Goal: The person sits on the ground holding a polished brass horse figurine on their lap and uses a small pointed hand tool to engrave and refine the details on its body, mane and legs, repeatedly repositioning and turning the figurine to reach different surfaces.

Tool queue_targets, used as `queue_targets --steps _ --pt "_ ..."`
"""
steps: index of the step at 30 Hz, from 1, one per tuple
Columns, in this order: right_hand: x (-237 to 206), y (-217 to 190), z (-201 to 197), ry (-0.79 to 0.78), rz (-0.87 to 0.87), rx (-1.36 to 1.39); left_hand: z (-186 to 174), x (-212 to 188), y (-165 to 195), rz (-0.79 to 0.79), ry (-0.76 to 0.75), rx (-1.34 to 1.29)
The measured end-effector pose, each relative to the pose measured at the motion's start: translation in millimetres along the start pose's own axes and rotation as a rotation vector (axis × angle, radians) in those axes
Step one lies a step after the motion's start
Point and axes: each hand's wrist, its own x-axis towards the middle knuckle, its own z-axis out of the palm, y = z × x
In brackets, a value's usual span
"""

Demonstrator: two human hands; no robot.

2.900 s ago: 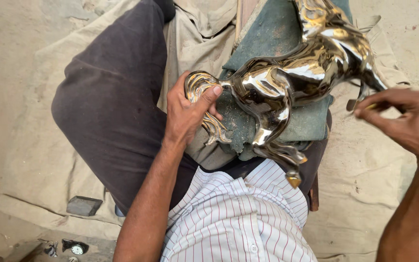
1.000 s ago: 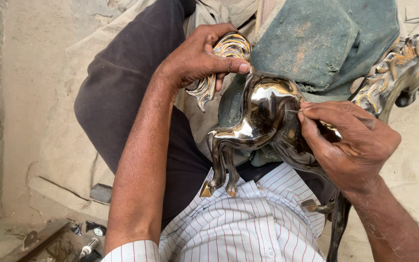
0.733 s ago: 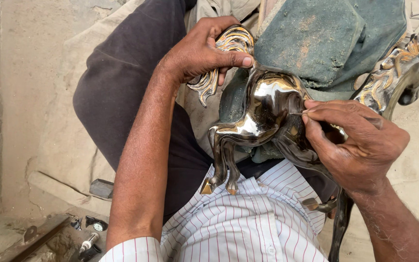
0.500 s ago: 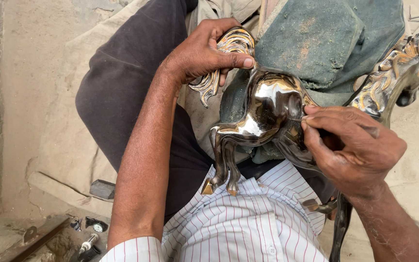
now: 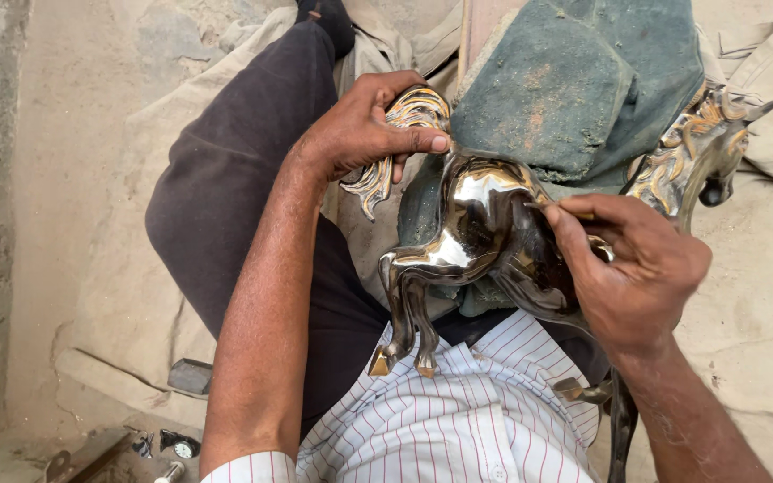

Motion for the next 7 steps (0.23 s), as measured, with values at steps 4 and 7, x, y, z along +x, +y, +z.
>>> queue_targets --steps 4,7 --pt "1.3 -1.1 0.7 -0.010 0.009 -0.042 0.7 1.1 -0.7 -0.032 0.015 -0.001" --pt "4.8 -2.3 1.4 -0.017 -0.013 -0.068 0.7 3.1 -3.3 -0.022 0.019 0.015"
